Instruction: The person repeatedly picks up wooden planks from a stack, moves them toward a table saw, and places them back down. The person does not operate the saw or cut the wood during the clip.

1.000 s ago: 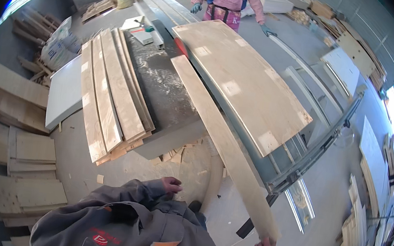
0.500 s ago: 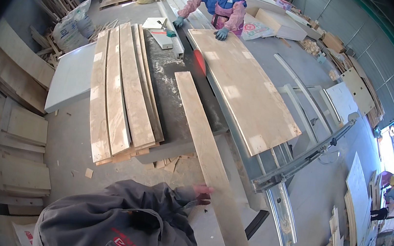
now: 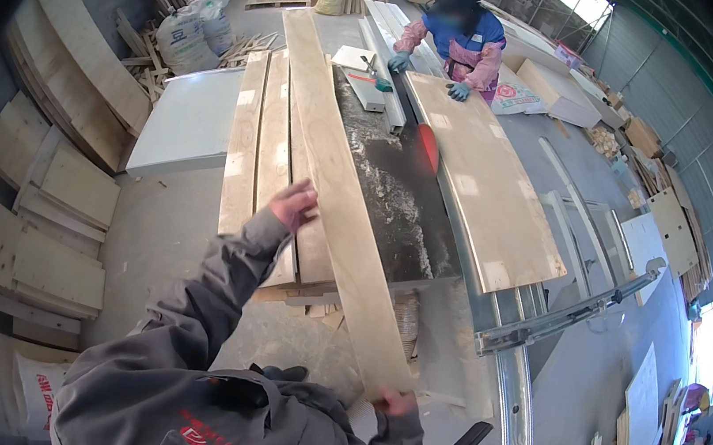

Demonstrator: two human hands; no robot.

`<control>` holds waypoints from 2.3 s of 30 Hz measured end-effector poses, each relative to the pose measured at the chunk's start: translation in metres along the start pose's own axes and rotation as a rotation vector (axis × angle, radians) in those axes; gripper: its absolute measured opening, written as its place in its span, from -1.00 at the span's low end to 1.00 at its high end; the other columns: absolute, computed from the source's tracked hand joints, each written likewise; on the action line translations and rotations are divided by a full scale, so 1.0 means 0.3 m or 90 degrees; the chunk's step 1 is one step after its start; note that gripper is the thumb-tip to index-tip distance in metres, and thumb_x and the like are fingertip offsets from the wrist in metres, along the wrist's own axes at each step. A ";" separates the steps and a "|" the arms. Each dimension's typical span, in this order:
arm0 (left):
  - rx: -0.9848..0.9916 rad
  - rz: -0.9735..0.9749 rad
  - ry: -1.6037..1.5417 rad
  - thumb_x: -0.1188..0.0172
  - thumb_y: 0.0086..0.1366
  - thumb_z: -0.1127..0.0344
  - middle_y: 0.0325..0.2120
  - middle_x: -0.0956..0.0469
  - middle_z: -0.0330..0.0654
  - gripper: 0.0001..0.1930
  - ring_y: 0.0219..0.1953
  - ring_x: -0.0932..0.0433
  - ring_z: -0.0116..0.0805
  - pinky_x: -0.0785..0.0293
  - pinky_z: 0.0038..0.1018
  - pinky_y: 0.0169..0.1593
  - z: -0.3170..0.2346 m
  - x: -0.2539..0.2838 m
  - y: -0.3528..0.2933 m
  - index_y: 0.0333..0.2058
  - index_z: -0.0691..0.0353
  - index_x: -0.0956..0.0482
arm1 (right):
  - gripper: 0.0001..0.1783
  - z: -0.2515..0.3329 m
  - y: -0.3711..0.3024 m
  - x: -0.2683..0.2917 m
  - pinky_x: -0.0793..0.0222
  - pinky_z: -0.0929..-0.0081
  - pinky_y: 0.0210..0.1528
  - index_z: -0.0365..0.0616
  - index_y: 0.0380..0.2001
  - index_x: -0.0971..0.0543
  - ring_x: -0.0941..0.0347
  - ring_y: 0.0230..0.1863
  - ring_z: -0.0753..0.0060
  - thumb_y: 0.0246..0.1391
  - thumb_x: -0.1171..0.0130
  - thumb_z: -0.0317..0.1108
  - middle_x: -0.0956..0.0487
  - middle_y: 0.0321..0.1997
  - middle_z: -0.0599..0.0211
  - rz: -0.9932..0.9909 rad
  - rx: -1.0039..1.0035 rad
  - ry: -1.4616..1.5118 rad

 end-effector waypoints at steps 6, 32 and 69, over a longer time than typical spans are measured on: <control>-0.205 -0.114 0.317 -0.28 0.08 0.22 0.21 -0.07 0.16 -0.19 0.27 -0.03 -0.03 -0.08 -0.31 0.25 -0.028 0.374 0.003 0.20 0.42 -0.04 | -0.72 0.055 0.306 -0.599 -0.42 0.39 -0.18 -0.21 -0.09 -0.40 -0.48 -0.22 0.36 0.10 -0.03 -0.41 -0.53 -0.19 0.28 0.087 -0.062 0.159; -0.104 -0.150 0.535 -0.34 -0.08 0.43 0.08 -0.30 0.12 -0.19 0.13 -0.32 -0.19 -0.26 -0.47 0.14 -0.042 0.519 -0.024 0.16 0.46 -0.13 | -0.71 -0.019 0.484 -0.886 -0.38 0.57 -0.60 -0.25 -0.47 -0.46 -0.40 -0.62 0.56 0.01 -0.23 -0.22 -0.50 -0.57 0.30 0.089 -0.090 -0.139; -0.191 -0.218 0.716 -0.32 -0.08 0.23 0.11 -0.23 0.18 -0.34 0.19 -0.21 -0.05 -0.14 -0.37 0.22 0.218 0.380 -0.215 0.01 0.43 -0.36 | -0.72 -0.301 0.041 0.346 -0.42 0.56 -0.53 -0.33 -0.33 -0.52 -0.47 -0.57 0.53 -0.08 -0.25 -0.34 -0.57 -0.50 0.24 -0.223 -0.128 -0.260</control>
Point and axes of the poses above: each hand's wrist, its own y-axis towards the middle knuckle, its own x-axis out of the back of the hand, z = x × y, the point moved 2 cm from there along y, towards the middle knuckle
